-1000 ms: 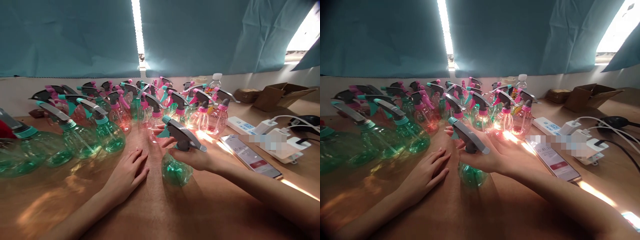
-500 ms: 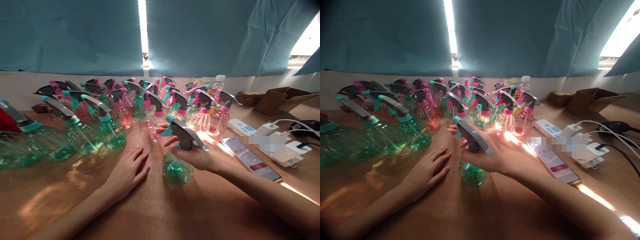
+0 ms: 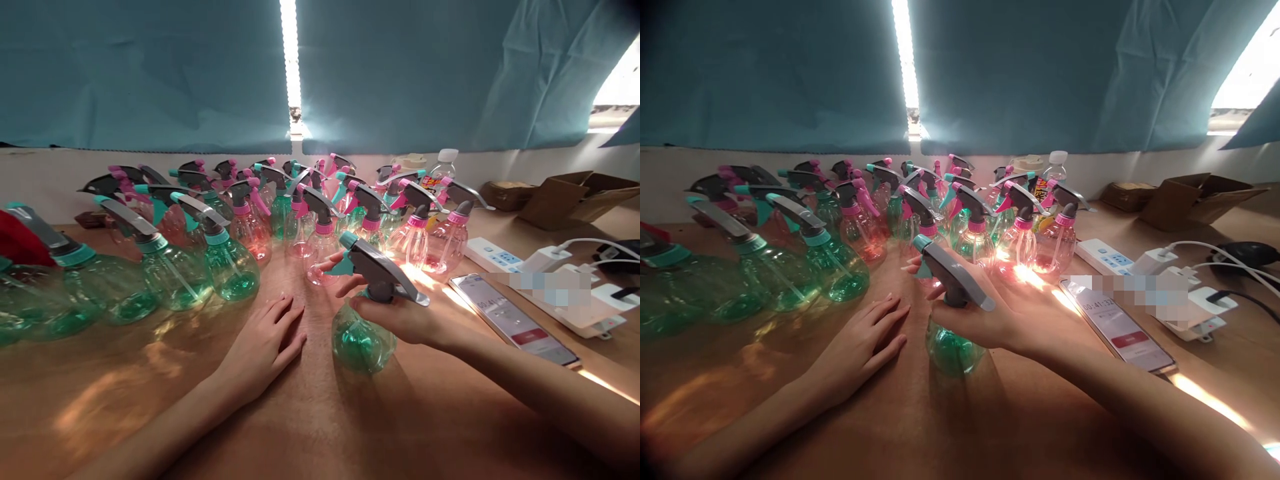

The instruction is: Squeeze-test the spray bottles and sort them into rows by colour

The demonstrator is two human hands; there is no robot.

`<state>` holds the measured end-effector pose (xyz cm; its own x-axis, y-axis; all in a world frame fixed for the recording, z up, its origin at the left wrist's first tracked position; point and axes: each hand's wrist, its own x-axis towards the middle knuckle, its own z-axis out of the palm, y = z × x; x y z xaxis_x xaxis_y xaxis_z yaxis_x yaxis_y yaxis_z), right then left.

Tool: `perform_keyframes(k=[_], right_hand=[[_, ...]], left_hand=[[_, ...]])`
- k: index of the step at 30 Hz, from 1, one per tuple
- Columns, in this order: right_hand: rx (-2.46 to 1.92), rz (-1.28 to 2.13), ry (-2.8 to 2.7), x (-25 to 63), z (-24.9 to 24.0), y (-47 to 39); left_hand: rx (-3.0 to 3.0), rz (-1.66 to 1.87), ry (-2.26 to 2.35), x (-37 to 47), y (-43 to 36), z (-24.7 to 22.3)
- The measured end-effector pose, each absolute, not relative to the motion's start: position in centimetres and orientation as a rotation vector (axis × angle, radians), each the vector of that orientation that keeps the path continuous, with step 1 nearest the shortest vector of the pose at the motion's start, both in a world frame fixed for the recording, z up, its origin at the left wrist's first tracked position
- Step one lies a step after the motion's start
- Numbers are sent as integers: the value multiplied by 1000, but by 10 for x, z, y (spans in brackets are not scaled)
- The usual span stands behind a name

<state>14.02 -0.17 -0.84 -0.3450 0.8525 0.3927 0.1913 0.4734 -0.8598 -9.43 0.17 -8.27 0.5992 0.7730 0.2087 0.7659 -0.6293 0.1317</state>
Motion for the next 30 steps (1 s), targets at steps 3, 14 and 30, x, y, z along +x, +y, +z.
perform_keyframes(k=[3, 14, 30], right_hand=[[-970, 941, -1841, 146, -12, -3], [-863, 869, -1795, 149, -22, -2], [-908, 897, -1803, 137, -2, -8]], left_hand=[[2783, 383, 1340, -94, 2, -83], [2790, 351, 1349, -95, 2, -83], [2790, 410, 1335, -94, 3, -85]])
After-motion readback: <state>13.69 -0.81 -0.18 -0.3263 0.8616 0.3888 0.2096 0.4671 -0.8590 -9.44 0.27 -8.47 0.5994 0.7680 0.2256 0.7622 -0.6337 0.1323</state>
